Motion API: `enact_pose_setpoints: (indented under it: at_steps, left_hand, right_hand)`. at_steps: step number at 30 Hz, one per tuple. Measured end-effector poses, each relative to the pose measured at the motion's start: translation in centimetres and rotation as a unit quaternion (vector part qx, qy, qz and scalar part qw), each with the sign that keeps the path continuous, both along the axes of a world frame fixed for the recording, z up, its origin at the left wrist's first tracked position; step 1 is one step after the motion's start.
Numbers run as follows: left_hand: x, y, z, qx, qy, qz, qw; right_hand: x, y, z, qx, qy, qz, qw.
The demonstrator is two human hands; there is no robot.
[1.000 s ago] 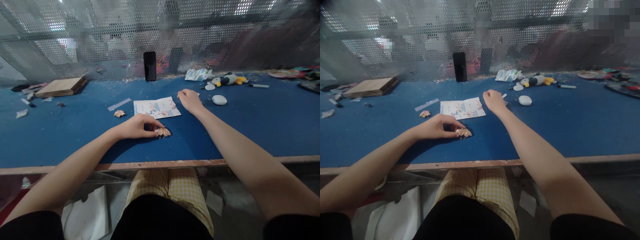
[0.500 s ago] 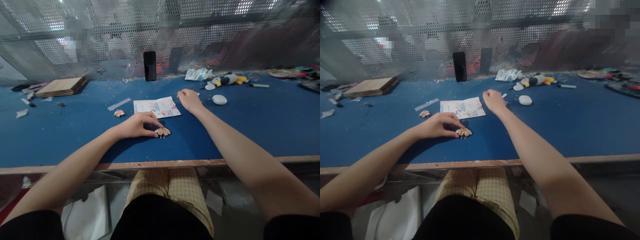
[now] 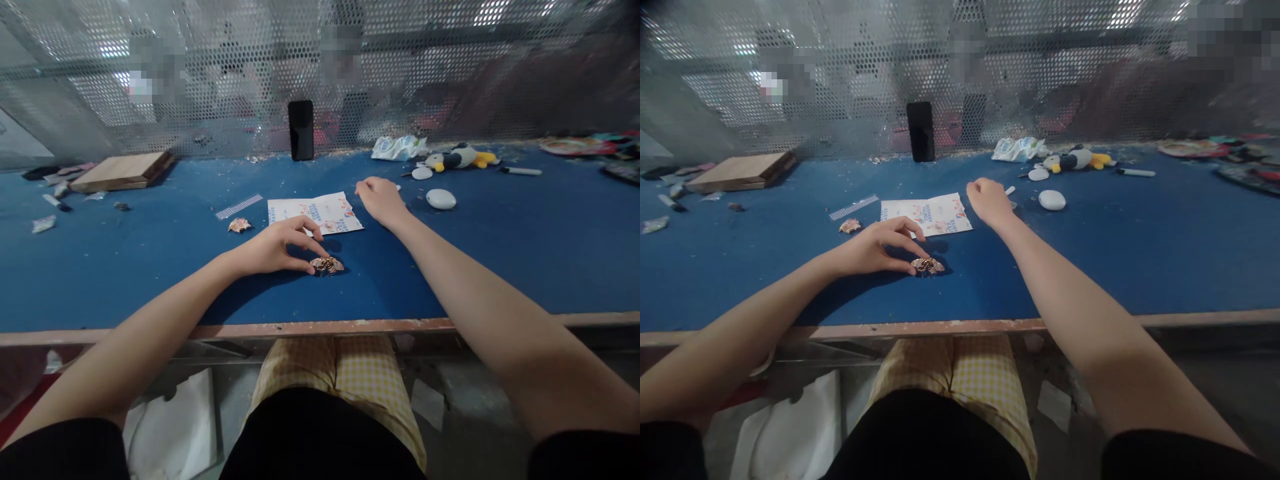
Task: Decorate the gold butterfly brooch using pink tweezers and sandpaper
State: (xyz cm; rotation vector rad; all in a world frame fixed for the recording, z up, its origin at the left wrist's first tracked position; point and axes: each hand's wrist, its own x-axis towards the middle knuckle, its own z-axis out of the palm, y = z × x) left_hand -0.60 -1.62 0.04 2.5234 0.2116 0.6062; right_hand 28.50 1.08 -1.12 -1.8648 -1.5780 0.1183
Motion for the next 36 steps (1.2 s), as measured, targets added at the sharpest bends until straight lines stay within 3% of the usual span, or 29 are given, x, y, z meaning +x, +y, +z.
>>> enact_pose_setpoints:
  at_steps: [14,23,26,30,36]
  left_hand:
    - [-0.1,0.1,-0.1,0.020,0.021,0.010,1.000]
    - [-0.4,-0.2,0.7,0.028,0.071,0.001,0.997]
    - [-0.6,0.2,0.9,0.031,0.033,0.089,0.995]
    - [-0.8,1.3,0.7,0.053,0.012,0.253,0.966]
    - [-1.2,2.8,-0.2,0.069,0.021,0.317,0.946]
  right_hand:
    - [0.2,0.2,-0.3,0.007,-0.009,0.006,1.000]
    - [0.3,0.3,-0.3,0.011,-0.007,-0.001,1.000]
    - [0.2,0.1,-0.1,0.015,-0.009,-0.005,1.000]
    - [-0.1,-0.3,0.3,0.012,-0.011,-0.022,1.000]
    - [-0.2,-1.0,0.8,-0.014,-0.043,-0.049,0.998]
